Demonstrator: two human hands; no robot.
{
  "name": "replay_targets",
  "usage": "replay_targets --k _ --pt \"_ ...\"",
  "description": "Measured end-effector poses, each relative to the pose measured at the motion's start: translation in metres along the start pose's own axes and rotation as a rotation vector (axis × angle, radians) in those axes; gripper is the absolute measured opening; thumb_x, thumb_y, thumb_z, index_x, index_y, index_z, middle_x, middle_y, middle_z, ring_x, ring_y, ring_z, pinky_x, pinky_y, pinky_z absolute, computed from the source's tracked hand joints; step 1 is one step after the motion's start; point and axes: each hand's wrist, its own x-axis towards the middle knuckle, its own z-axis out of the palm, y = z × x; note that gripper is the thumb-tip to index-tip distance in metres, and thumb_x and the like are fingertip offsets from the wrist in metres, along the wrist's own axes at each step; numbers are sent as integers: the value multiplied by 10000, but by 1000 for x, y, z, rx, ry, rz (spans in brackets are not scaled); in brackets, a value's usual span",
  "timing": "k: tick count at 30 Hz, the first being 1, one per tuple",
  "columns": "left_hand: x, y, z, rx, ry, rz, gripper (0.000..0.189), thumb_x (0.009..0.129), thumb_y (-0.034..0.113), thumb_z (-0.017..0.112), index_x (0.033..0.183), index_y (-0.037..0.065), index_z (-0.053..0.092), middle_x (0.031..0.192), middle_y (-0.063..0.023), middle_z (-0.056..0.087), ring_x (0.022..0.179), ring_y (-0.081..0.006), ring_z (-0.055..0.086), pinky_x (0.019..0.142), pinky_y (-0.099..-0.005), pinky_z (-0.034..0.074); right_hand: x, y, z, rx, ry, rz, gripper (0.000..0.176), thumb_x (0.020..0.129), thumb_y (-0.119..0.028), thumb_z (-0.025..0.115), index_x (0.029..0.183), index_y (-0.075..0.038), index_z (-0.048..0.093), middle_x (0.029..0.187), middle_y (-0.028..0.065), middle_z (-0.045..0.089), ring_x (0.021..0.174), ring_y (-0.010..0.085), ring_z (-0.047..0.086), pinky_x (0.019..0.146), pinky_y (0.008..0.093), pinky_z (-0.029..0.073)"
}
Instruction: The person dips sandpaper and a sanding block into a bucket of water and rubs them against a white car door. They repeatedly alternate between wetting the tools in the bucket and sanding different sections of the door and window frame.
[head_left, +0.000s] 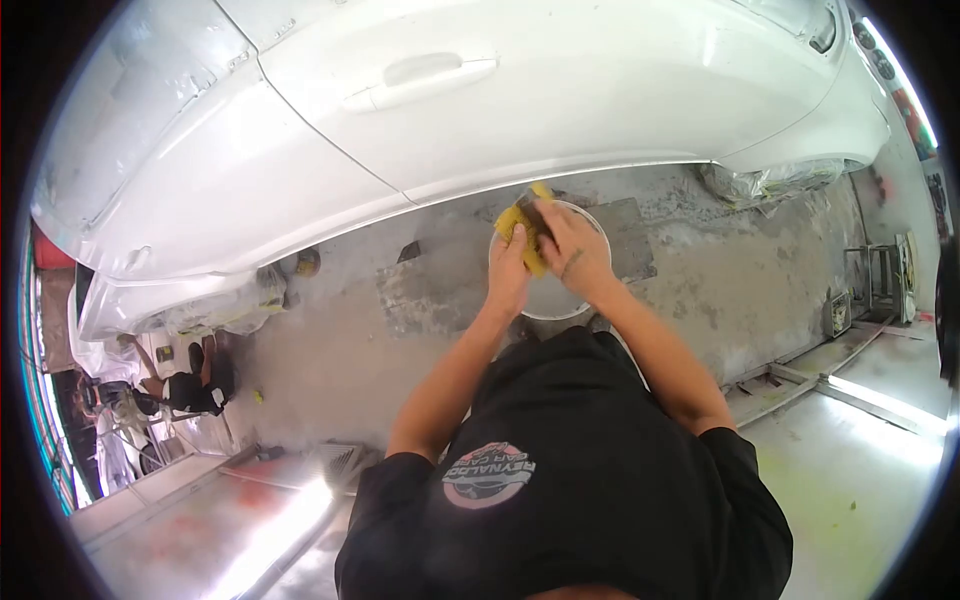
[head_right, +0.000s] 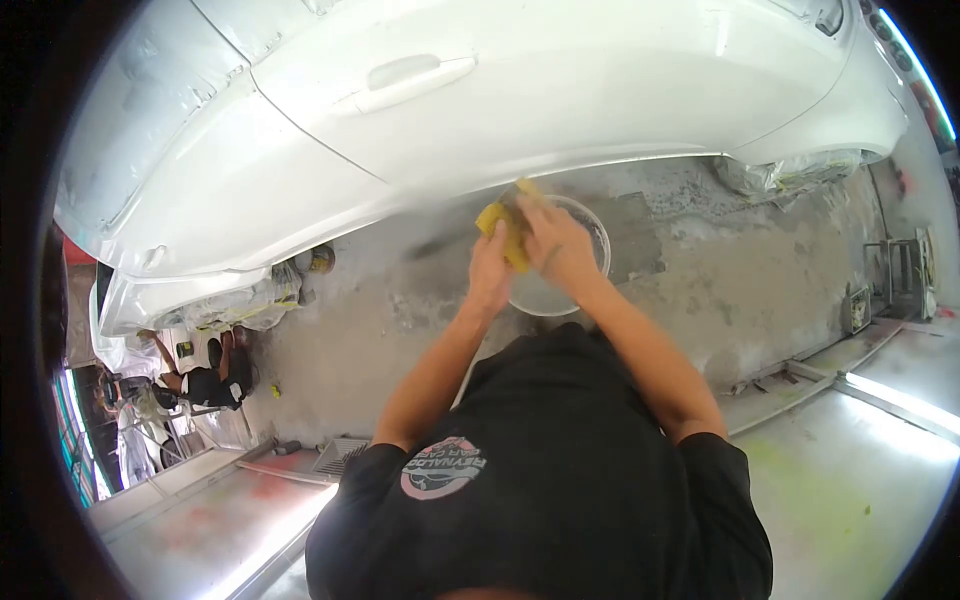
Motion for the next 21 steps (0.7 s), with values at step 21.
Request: replay_targets --k 21 --pt "-2 -10 -20 -17 -103 -12 412 1107 276 483 1419 6 492 1328 -109 608 1160 -222 619 1006 -390 503 -22 26 -1 310 -126 114 548 871 -168 732 1392 -67 594 1315 211 631 1160 389 621 1002 442 500"
